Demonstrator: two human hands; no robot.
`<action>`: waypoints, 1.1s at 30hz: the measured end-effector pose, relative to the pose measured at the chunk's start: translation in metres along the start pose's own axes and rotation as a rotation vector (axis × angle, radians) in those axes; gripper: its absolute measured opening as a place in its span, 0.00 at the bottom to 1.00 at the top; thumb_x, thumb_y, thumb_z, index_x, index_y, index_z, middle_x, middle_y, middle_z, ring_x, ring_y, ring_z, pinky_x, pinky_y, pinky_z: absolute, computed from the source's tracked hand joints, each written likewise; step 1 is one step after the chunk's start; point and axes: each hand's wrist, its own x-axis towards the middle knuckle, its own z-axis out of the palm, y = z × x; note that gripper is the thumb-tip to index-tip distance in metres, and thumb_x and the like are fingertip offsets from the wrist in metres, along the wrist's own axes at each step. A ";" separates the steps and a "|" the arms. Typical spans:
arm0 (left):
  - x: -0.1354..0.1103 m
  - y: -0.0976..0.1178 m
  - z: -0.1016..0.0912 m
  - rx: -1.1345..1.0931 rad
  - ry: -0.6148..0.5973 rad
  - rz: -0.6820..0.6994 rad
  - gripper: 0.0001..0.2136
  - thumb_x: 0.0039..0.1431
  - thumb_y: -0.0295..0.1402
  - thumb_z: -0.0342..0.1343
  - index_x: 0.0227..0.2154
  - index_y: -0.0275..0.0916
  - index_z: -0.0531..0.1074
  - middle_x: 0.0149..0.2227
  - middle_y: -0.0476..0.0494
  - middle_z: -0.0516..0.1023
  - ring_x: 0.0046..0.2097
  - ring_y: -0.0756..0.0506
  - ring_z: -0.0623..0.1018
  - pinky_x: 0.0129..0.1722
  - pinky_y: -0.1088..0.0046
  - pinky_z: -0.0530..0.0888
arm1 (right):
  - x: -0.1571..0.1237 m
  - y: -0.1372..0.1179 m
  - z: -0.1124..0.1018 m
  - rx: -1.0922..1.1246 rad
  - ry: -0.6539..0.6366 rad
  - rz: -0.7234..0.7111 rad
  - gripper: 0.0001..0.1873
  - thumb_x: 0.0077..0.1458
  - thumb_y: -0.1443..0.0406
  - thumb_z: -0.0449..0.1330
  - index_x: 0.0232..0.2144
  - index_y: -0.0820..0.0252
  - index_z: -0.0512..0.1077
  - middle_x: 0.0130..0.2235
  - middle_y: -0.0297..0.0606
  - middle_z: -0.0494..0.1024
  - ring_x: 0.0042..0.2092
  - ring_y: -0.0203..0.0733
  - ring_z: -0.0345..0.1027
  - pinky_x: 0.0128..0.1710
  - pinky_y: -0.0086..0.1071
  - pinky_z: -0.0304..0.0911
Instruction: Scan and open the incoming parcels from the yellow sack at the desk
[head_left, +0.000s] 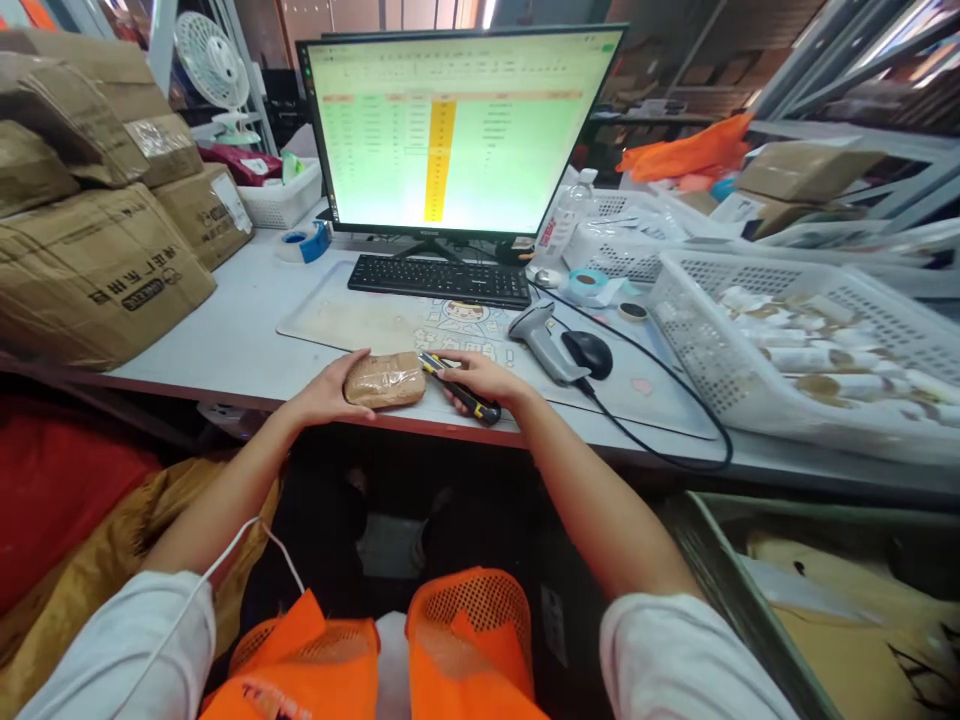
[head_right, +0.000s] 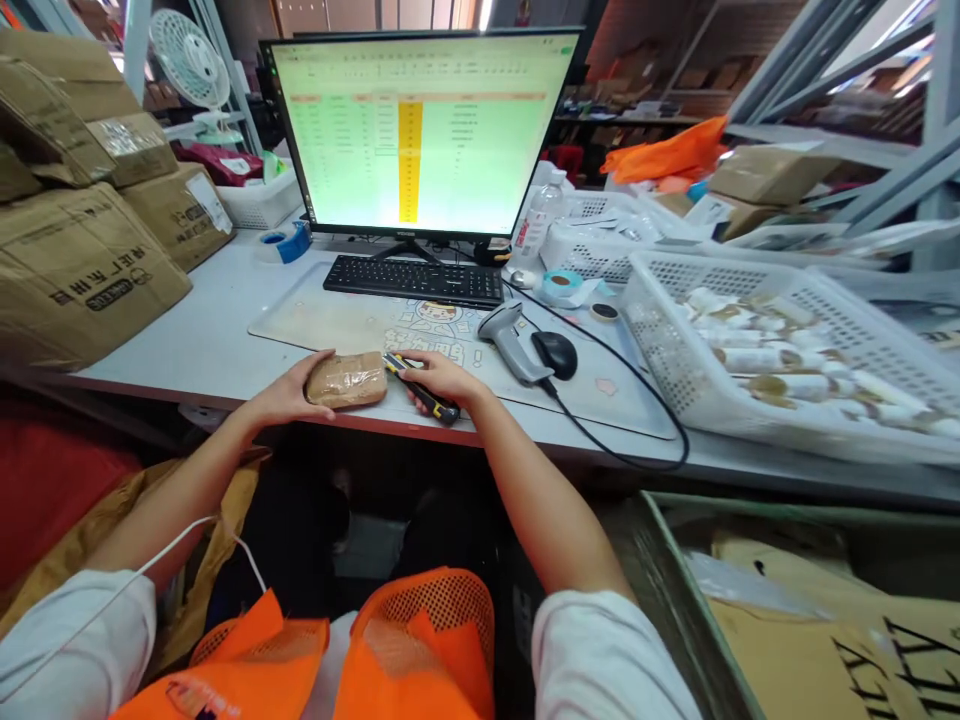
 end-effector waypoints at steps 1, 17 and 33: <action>-0.001 0.001 0.002 0.044 0.013 0.000 0.57 0.40 0.56 0.73 0.70 0.37 0.56 0.69 0.31 0.62 0.68 0.30 0.66 0.69 0.51 0.63 | 0.003 -0.001 0.003 0.000 -0.010 -0.004 0.33 0.67 0.69 0.55 0.72 0.54 0.56 0.23 0.31 0.74 0.20 0.38 0.69 0.18 0.29 0.68; 0.004 -0.001 0.010 0.087 0.070 0.047 0.50 0.43 0.54 0.72 0.67 0.40 0.61 0.65 0.34 0.68 0.64 0.32 0.71 0.66 0.55 0.67 | -0.007 0.009 -0.008 -0.016 -0.270 0.079 0.43 0.59 0.60 0.66 0.72 0.59 0.57 0.24 0.31 0.76 0.22 0.38 0.70 0.19 0.27 0.65; 0.008 0.050 0.004 0.222 0.075 0.099 0.50 0.42 0.46 0.75 0.67 0.37 0.63 0.72 0.31 0.56 0.73 0.27 0.55 0.72 0.49 0.54 | -0.009 0.027 0.009 0.276 0.274 -0.175 0.41 0.61 0.60 0.62 0.72 0.55 0.53 0.24 0.28 0.74 0.20 0.36 0.67 0.19 0.27 0.67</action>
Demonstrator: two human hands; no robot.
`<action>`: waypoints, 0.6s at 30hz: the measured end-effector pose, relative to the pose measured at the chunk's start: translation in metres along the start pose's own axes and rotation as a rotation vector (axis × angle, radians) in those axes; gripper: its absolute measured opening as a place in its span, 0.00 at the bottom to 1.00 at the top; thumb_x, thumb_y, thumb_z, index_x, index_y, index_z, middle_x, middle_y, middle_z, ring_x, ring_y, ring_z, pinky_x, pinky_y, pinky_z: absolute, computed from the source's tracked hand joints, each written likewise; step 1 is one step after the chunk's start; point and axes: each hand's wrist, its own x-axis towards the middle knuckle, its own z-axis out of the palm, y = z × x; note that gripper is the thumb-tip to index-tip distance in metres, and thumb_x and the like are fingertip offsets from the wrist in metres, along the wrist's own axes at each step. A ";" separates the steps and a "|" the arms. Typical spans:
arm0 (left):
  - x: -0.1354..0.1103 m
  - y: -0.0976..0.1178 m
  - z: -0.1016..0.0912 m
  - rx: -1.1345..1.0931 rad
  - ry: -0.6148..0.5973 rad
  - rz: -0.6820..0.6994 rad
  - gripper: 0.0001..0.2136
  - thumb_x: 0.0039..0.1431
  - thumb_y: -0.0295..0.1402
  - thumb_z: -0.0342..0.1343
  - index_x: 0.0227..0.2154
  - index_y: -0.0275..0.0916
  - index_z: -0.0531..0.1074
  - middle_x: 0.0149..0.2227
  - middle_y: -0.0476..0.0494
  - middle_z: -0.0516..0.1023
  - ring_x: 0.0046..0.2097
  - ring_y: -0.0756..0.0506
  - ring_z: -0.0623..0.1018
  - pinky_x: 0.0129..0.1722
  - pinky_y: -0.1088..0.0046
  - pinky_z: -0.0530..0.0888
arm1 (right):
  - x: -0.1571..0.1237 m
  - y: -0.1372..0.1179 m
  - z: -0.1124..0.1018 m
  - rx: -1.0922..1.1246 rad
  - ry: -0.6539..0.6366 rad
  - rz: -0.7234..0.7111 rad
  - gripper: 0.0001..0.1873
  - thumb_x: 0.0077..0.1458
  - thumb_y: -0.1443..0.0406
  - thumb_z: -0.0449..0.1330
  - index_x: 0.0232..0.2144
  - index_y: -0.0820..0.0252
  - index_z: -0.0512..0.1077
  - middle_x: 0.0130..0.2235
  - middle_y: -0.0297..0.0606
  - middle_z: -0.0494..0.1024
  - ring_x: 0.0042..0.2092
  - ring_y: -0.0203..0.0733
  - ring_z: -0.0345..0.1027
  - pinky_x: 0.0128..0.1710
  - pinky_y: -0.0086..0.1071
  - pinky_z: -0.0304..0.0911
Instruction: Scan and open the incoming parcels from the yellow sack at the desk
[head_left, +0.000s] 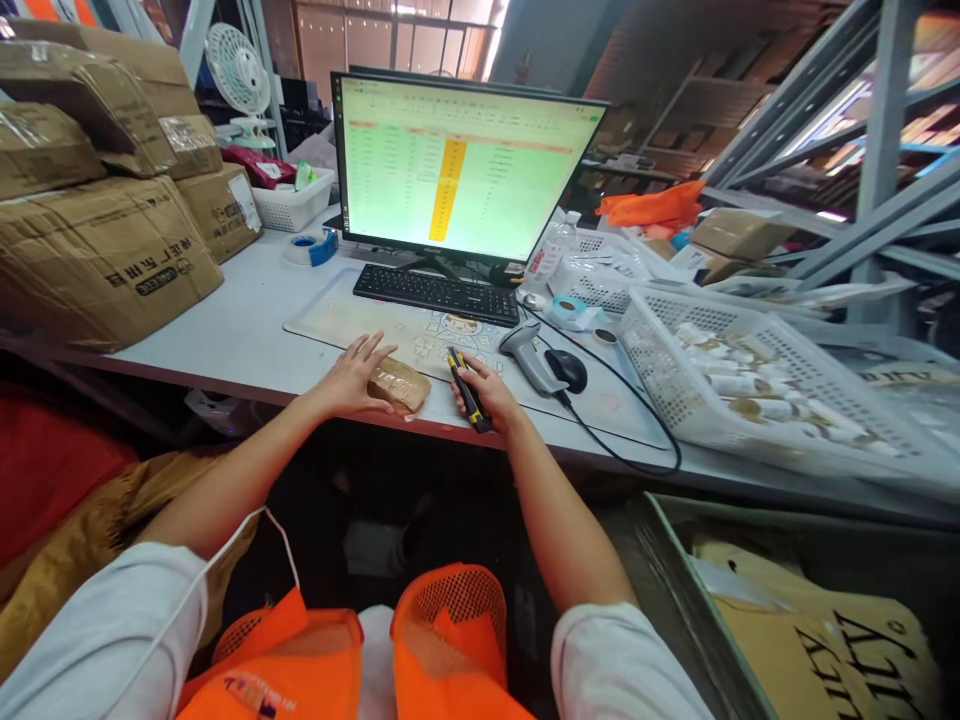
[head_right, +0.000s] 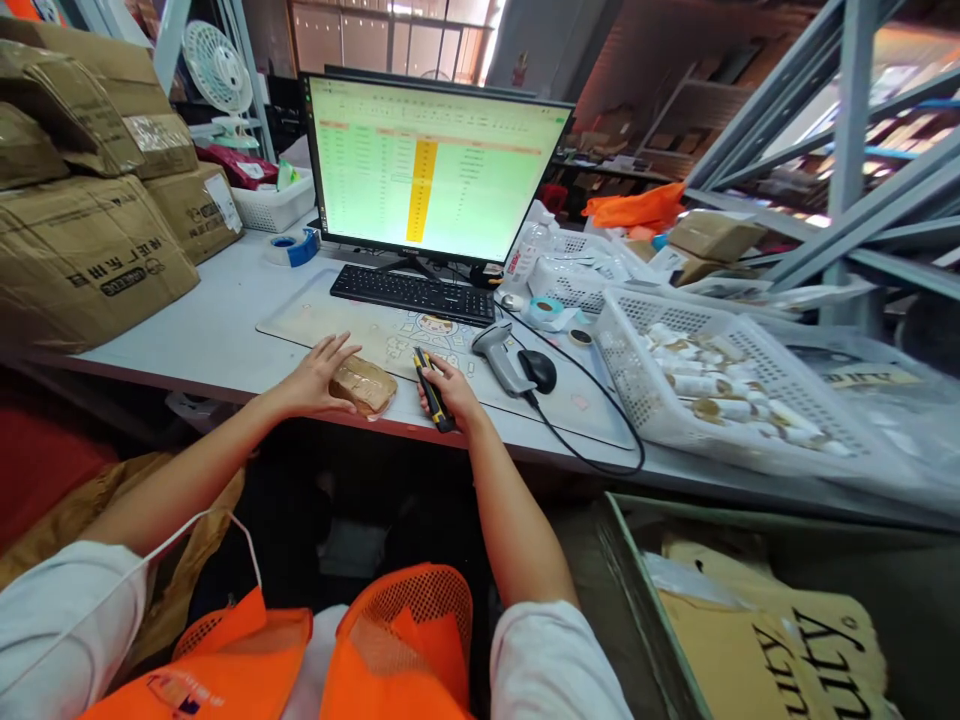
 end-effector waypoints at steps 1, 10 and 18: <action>0.008 -0.012 0.001 -0.049 -0.072 -0.028 0.53 0.38 0.47 0.76 0.68 0.36 0.62 0.73 0.30 0.56 0.73 0.28 0.56 0.72 0.50 0.55 | -0.002 -0.002 0.001 -0.011 0.001 0.008 0.40 0.62 0.61 0.61 0.72 0.56 0.53 0.24 0.28 0.74 0.20 0.36 0.68 0.19 0.27 0.67; 0.016 -0.050 0.024 -0.132 0.029 -0.051 0.52 0.39 0.57 0.73 0.65 0.36 0.64 0.64 0.29 0.63 0.66 0.31 0.66 0.70 0.52 0.61 | -0.016 -0.012 0.001 -0.091 -0.103 0.210 0.32 0.67 0.67 0.56 0.70 0.62 0.57 0.23 0.33 0.75 0.21 0.37 0.69 0.19 0.27 0.69; 0.018 -0.053 0.022 -0.228 -0.048 -0.075 0.55 0.43 0.58 0.70 0.70 0.36 0.56 0.68 0.30 0.61 0.69 0.31 0.63 0.71 0.52 0.58 | -0.015 -0.016 0.005 -0.147 -0.227 0.243 0.31 0.67 0.67 0.57 0.70 0.61 0.59 0.23 0.31 0.75 0.20 0.35 0.69 0.19 0.24 0.68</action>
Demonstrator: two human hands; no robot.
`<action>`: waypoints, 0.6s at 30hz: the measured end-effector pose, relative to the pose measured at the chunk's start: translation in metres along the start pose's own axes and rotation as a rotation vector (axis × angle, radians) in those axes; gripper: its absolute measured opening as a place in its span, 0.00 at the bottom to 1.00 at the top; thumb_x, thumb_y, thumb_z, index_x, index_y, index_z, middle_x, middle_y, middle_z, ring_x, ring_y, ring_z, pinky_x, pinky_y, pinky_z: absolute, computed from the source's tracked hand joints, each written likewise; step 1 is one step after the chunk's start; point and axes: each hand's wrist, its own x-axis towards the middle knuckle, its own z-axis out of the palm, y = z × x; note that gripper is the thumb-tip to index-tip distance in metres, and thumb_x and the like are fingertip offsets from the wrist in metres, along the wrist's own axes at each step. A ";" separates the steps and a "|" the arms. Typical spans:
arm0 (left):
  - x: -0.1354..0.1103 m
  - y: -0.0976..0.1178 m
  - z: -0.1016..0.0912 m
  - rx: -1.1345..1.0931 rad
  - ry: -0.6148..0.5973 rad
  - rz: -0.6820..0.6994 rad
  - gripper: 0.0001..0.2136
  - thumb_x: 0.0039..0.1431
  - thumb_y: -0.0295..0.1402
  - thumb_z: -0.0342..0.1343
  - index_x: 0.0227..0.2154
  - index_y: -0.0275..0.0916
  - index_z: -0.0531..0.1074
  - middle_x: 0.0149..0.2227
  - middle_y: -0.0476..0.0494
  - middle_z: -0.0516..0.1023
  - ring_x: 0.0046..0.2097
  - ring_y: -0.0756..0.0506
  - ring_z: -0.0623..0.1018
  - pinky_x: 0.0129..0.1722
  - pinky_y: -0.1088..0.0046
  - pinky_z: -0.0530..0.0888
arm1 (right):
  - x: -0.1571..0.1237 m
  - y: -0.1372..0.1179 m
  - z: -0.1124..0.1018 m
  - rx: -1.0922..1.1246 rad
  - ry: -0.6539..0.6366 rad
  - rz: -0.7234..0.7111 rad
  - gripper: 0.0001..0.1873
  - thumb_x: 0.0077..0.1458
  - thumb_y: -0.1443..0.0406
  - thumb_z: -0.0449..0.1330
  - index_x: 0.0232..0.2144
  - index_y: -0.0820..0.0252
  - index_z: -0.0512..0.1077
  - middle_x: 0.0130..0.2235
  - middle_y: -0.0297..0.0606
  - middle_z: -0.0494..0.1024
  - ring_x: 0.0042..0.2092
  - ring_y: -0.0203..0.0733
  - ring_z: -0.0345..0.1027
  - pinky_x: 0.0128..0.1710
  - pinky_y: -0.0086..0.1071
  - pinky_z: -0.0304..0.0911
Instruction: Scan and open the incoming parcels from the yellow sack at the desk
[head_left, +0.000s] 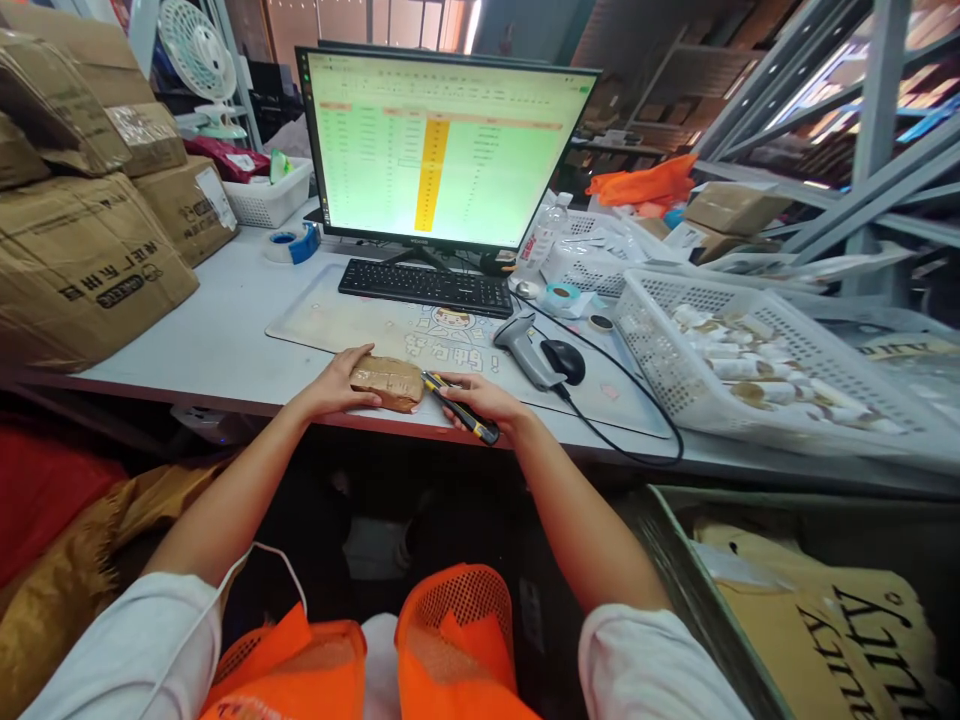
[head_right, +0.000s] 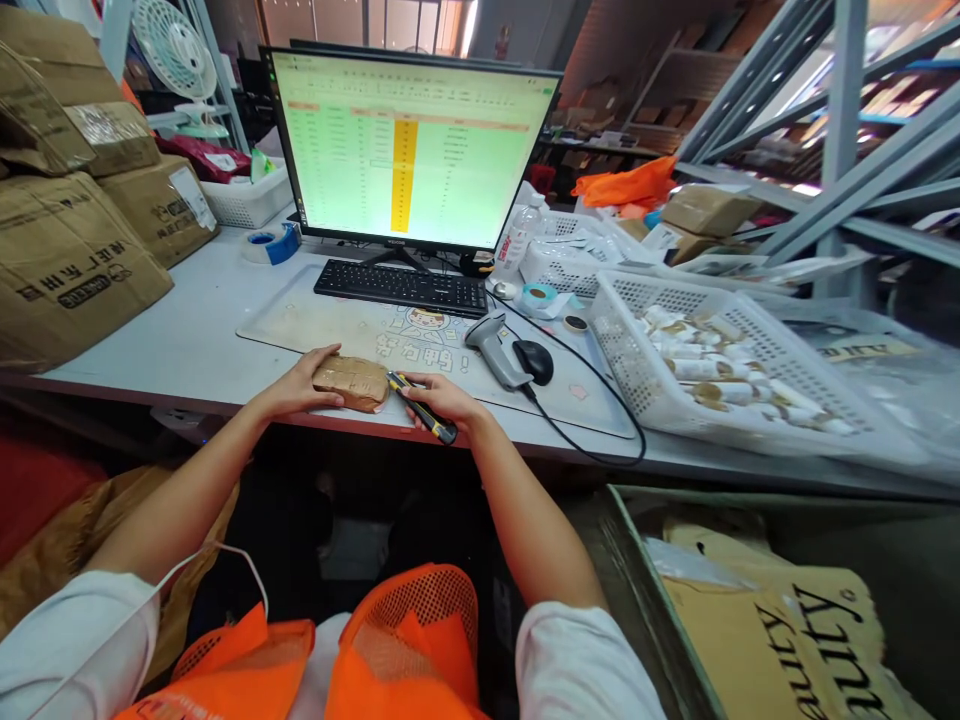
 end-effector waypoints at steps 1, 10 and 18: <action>0.000 0.000 0.000 -0.012 0.001 -0.009 0.56 0.42 0.58 0.71 0.70 0.36 0.56 0.67 0.30 0.62 0.69 0.31 0.63 0.71 0.52 0.59 | -0.001 0.000 0.000 0.003 0.009 0.005 0.31 0.67 0.68 0.57 0.70 0.61 0.59 0.23 0.31 0.75 0.20 0.36 0.69 0.19 0.24 0.68; 0.000 0.003 -0.001 -0.064 -0.013 -0.029 0.55 0.41 0.56 0.72 0.69 0.39 0.58 0.68 0.31 0.61 0.68 0.30 0.64 0.70 0.54 0.61 | 0.005 0.003 0.002 0.048 0.077 -0.003 0.30 0.68 0.69 0.55 0.70 0.61 0.59 0.23 0.31 0.74 0.20 0.35 0.68 0.18 0.24 0.66; -0.002 0.003 0.000 -0.067 0.014 -0.009 0.53 0.41 0.56 0.72 0.68 0.39 0.59 0.67 0.32 0.61 0.68 0.30 0.64 0.70 0.54 0.62 | 0.008 0.004 0.002 0.037 0.123 0.016 0.30 0.68 0.68 0.55 0.70 0.62 0.58 0.23 0.32 0.75 0.19 0.36 0.69 0.17 0.25 0.67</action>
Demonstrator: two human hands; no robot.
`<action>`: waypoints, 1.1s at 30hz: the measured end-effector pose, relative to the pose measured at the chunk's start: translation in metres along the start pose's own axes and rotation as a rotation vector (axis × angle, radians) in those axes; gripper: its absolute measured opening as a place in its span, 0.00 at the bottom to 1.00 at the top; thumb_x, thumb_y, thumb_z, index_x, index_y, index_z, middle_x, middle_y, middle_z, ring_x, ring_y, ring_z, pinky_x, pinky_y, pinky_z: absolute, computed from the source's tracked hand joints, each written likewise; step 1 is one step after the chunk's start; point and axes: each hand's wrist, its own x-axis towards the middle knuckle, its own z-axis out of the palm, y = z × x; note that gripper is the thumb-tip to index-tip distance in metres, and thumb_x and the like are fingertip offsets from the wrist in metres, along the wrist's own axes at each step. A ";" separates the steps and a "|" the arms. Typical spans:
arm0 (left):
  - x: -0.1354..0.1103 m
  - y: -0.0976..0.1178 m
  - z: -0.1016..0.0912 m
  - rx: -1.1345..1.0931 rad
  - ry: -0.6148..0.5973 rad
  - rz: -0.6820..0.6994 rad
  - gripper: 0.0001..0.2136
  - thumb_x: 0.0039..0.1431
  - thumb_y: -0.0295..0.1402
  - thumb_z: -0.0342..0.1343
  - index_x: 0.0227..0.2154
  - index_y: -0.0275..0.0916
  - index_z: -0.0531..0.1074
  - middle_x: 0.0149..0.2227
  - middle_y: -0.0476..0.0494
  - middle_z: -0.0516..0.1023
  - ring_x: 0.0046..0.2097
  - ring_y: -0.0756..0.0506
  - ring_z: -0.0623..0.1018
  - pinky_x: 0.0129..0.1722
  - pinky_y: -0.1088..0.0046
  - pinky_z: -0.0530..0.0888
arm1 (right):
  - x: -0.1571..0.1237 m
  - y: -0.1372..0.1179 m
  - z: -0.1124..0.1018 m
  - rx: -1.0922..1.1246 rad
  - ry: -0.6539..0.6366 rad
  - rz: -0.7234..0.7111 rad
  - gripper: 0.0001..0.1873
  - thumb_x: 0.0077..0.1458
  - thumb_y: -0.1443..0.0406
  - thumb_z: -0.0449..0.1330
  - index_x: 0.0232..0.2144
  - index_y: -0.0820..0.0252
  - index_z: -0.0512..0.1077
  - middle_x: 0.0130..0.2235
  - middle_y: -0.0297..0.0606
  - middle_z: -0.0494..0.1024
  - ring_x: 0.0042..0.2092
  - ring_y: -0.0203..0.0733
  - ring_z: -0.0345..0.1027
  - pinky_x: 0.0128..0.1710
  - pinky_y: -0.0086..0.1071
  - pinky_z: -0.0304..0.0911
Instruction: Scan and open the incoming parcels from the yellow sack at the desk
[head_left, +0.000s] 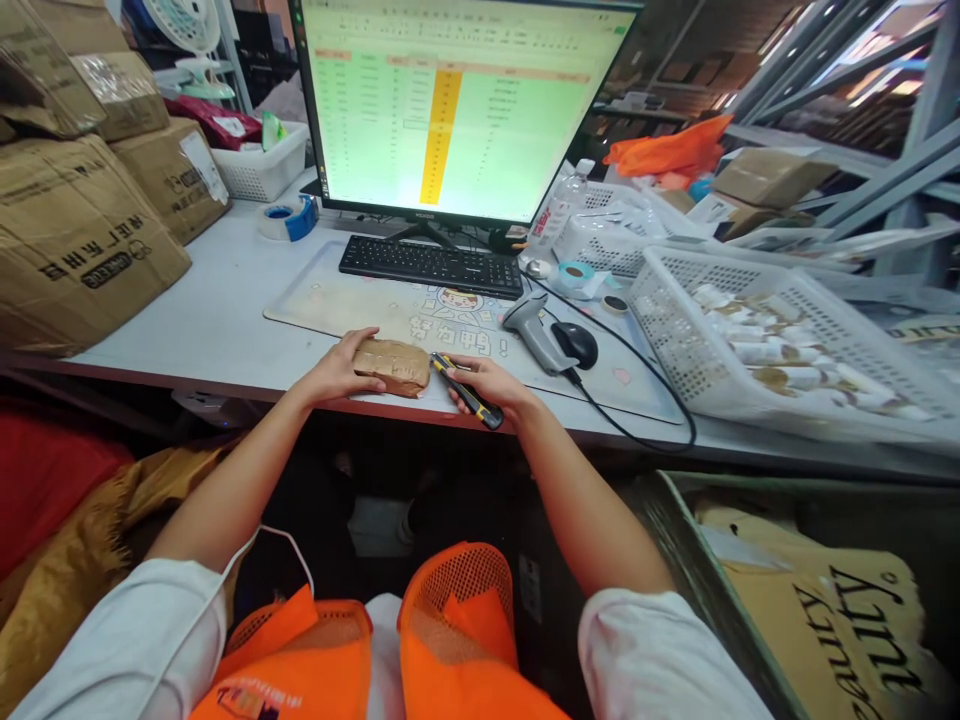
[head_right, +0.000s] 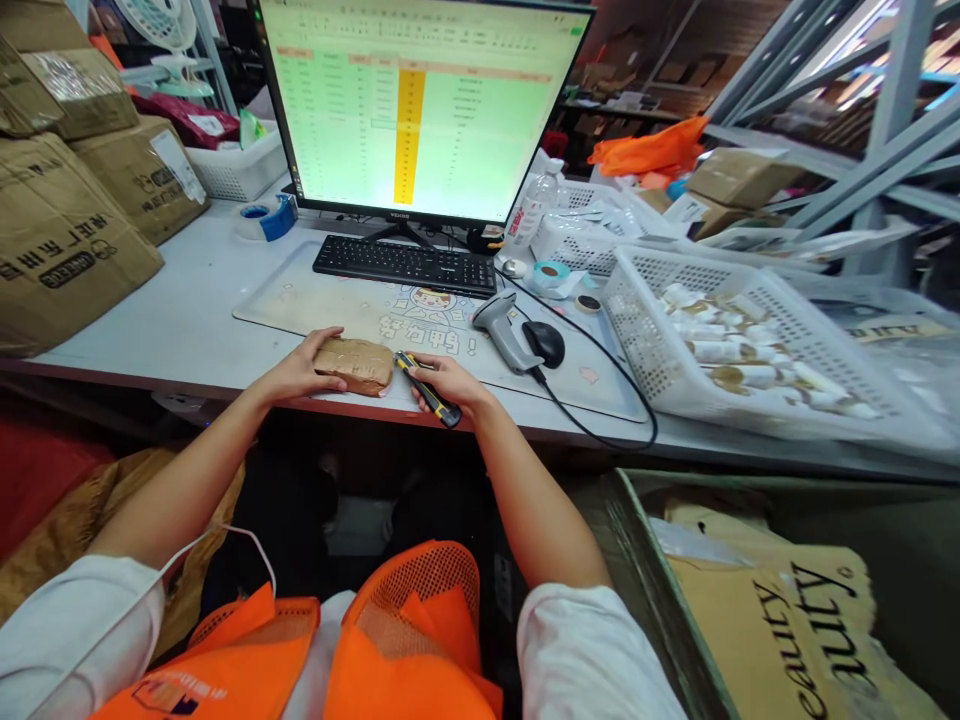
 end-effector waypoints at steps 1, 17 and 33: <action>0.000 0.000 0.000 0.004 -0.003 0.010 0.53 0.42 0.57 0.72 0.68 0.38 0.59 0.67 0.32 0.62 0.67 0.30 0.65 0.69 0.54 0.62 | 0.000 0.001 -0.001 -0.002 -0.015 -0.007 0.30 0.68 0.68 0.55 0.70 0.62 0.59 0.23 0.32 0.75 0.20 0.36 0.69 0.17 0.25 0.67; -0.002 -0.002 0.003 -0.028 0.088 -0.028 0.52 0.41 0.53 0.74 0.66 0.38 0.59 0.63 0.33 0.65 0.64 0.32 0.68 0.67 0.54 0.65 | -0.016 -0.010 -0.020 -0.234 -0.272 0.027 0.43 0.58 0.57 0.66 0.71 0.58 0.59 0.25 0.30 0.75 0.23 0.36 0.68 0.22 0.27 0.65; -0.004 -0.007 0.006 -0.313 0.119 0.029 0.50 0.38 0.39 0.78 0.64 0.40 0.58 0.60 0.33 0.69 0.62 0.34 0.71 0.63 0.53 0.69 | 0.026 -0.123 0.132 -1.978 -0.183 -0.472 0.19 0.68 0.65 0.54 0.58 0.57 0.75 0.41 0.49 0.83 0.43 0.51 0.78 0.36 0.34 0.58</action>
